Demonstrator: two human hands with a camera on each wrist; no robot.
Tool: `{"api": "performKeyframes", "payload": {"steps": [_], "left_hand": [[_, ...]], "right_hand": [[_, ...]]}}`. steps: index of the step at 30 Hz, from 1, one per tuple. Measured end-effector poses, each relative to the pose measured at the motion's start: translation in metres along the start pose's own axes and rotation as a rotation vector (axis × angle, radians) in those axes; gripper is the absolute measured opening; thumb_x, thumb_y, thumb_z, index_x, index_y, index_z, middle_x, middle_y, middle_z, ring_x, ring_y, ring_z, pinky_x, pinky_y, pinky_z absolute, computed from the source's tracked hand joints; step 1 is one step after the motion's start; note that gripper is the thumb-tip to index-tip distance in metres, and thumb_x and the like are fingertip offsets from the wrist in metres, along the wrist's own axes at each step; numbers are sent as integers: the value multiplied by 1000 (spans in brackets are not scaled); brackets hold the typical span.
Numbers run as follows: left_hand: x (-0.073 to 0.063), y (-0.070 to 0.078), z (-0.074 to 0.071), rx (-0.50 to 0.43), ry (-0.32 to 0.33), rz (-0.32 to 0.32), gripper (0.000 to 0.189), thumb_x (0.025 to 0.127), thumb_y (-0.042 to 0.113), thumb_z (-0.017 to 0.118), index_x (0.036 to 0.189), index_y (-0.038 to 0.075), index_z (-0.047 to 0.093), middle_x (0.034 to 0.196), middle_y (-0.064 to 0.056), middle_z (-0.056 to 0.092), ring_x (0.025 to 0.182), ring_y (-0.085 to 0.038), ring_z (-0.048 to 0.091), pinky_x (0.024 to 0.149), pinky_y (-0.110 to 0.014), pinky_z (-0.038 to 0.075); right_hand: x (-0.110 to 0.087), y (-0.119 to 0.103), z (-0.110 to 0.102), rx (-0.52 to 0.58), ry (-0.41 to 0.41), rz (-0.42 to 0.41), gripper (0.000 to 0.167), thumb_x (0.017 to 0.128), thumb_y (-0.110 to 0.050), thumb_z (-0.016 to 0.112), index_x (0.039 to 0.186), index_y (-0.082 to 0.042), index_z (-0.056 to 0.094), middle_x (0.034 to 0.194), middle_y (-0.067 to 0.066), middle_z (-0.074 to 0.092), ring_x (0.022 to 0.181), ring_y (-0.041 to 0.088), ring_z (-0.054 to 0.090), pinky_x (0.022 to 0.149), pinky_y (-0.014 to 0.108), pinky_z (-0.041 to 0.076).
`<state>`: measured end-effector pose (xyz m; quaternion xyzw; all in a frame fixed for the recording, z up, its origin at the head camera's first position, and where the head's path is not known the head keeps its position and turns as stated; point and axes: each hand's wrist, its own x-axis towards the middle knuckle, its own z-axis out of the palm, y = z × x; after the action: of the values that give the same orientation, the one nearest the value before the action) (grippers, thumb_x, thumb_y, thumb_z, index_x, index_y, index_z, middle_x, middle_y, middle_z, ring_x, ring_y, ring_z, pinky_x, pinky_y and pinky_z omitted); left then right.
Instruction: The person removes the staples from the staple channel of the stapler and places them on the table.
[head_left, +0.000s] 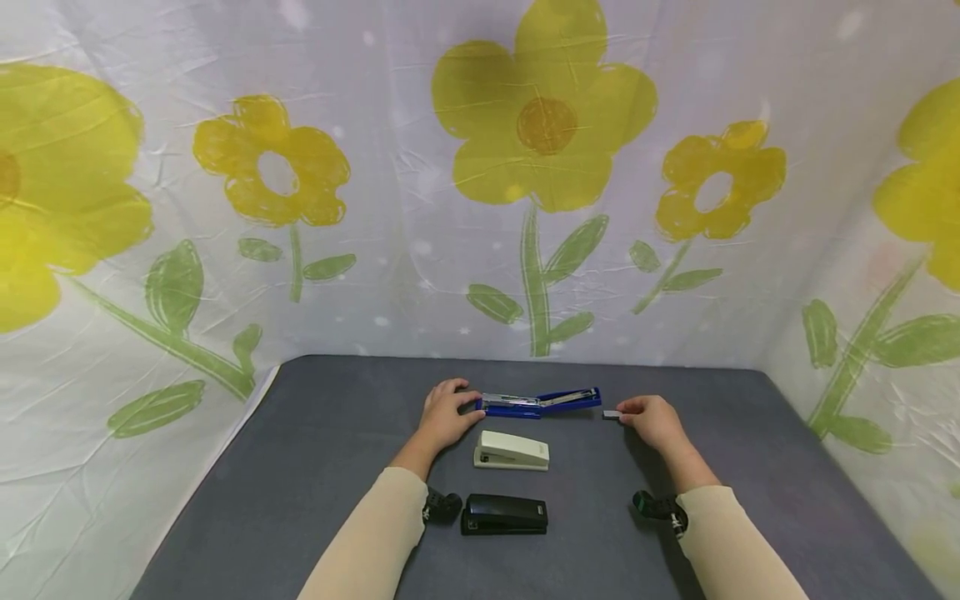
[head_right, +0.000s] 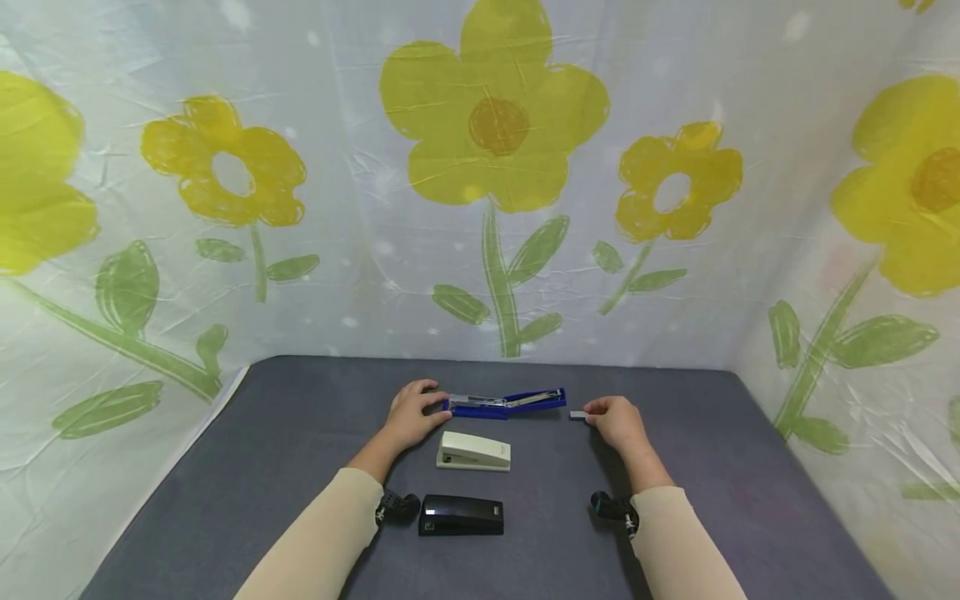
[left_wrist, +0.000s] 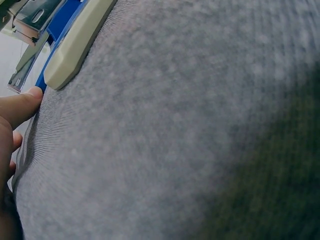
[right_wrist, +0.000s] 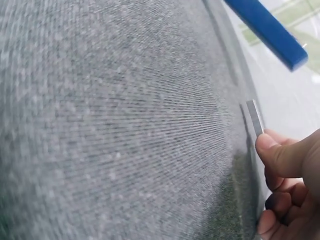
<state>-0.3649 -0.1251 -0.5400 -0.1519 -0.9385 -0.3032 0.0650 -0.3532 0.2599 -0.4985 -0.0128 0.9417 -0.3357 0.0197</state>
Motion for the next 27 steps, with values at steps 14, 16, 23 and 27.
{"api": "performKeyframes", "payload": {"steps": [14, 16, 23, 27], "left_hand": [[0, -1, -1, 16, -2, -5, 37, 98, 33, 72, 131, 16, 72, 149, -14, 48, 144, -38, 34, 118, -58, 18], [0, -1, -1, 20, 0, -6, 37, 98, 33, 72, 131, 16, 72, 149, -14, 48, 144, -38, 34, 118, -58, 18], [-1, 1, 0, 8, -1, -5, 37, 99, 33, 71, 131, 15, 72, 149, -14, 48, 144, -39, 34, 118, -59, 19], [-2, 1, 0, 9, 6, 0, 37, 99, 33, 71, 130, 15, 72, 149, -14, 48, 143, -39, 35, 117, -59, 20]], "right_hand": [[3, -1, 3, -42, -18, 16, 25, 97, -8, 70, 119, 4, 74, 119, 25, 70, 116, 48, 59, 93, 56, 49], [3, -3, 2, -35, -28, 23, 26, 97, -8, 71, 120, 4, 73, 119, 25, 70, 115, 47, 60, 92, 56, 49], [4, -1, -2, -48, -65, 1, 31, 95, -10, 73, 122, 5, 71, 119, 28, 67, 110, 45, 62, 89, 54, 51], [5, -2, -5, -39, -70, -21, 34, 96, -13, 73, 124, 6, 69, 120, 29, 66, 106, 43, 64, 85, 53, 53]]}}
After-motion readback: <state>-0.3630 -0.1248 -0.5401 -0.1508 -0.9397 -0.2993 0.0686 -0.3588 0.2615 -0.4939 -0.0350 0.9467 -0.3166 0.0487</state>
